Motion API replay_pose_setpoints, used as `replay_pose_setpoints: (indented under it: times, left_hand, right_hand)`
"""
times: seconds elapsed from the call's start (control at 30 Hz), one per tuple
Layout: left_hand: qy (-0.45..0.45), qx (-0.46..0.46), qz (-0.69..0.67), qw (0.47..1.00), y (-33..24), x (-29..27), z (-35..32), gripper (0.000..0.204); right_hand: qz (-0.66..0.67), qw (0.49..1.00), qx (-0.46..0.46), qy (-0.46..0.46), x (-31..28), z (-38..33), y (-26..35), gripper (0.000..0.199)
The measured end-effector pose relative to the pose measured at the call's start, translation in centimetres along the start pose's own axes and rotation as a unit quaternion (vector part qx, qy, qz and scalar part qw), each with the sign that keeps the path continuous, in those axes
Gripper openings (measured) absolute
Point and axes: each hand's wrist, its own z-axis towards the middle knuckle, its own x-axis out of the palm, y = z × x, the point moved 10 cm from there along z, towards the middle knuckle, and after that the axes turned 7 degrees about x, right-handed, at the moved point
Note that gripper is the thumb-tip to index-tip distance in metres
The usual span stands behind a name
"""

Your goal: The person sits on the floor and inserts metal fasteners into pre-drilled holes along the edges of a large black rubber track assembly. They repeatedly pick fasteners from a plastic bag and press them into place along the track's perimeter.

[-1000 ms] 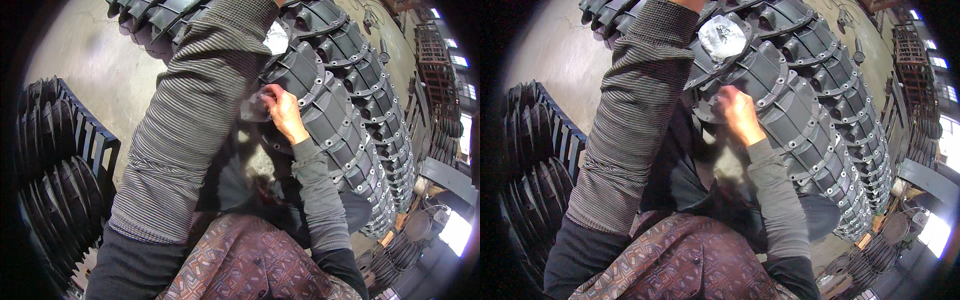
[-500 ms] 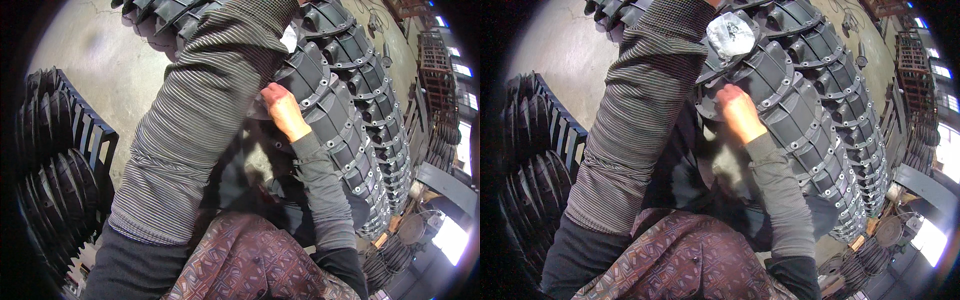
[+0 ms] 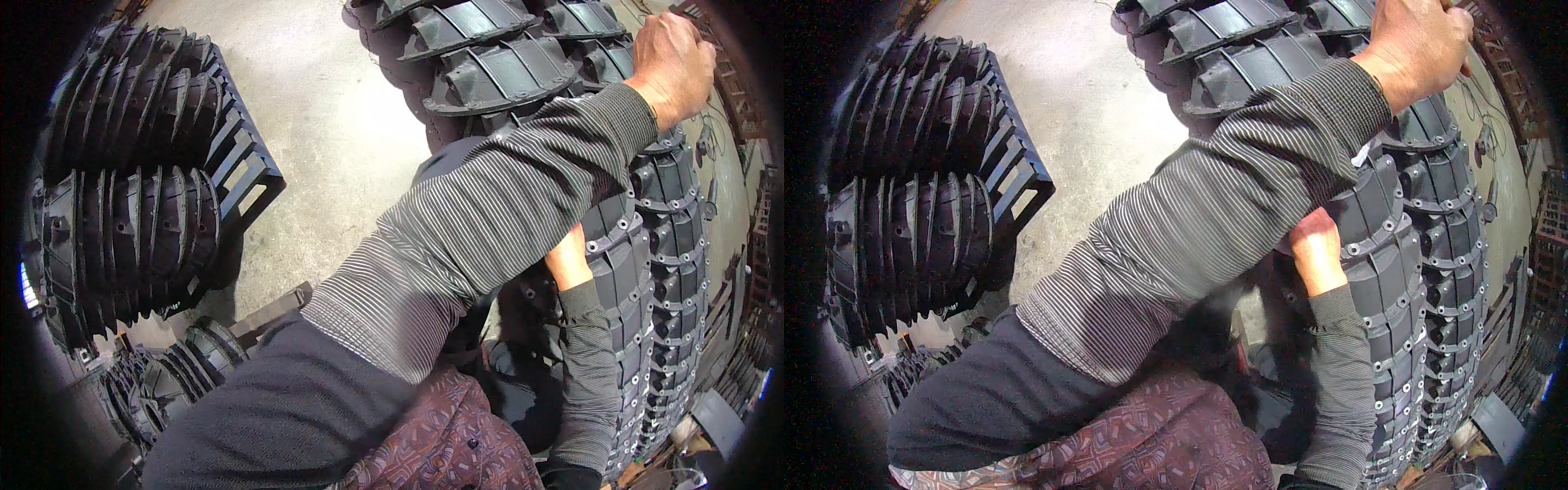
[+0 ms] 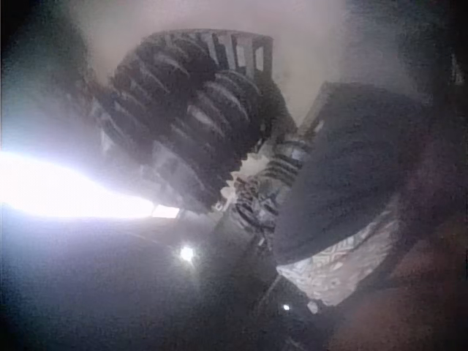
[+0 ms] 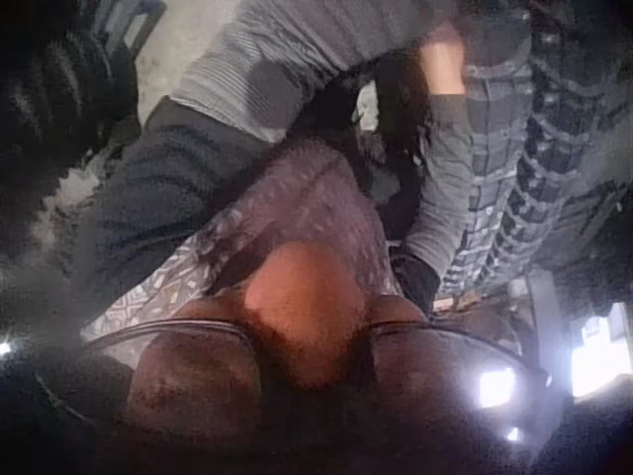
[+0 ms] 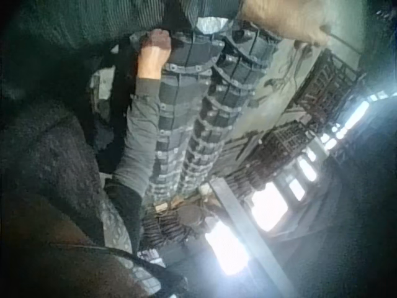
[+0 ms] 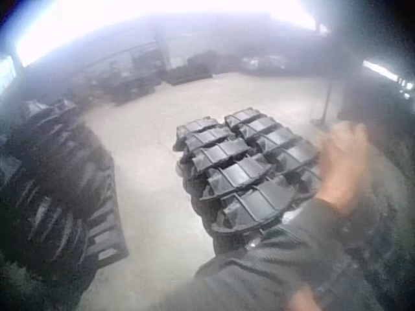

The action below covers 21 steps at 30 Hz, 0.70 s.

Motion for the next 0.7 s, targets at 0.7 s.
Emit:
replay_pose_setpoints:
  times: [0.7]
  left_hand:
    - [0.11, 0.001, -0.122, 0.986, -2.2, -0.5, 0.4, 0.041]
  right_hand:
    - [-0.004, 0.998, 0.069, -0.002, 0.3, -0.1, -0.3, 0.016]
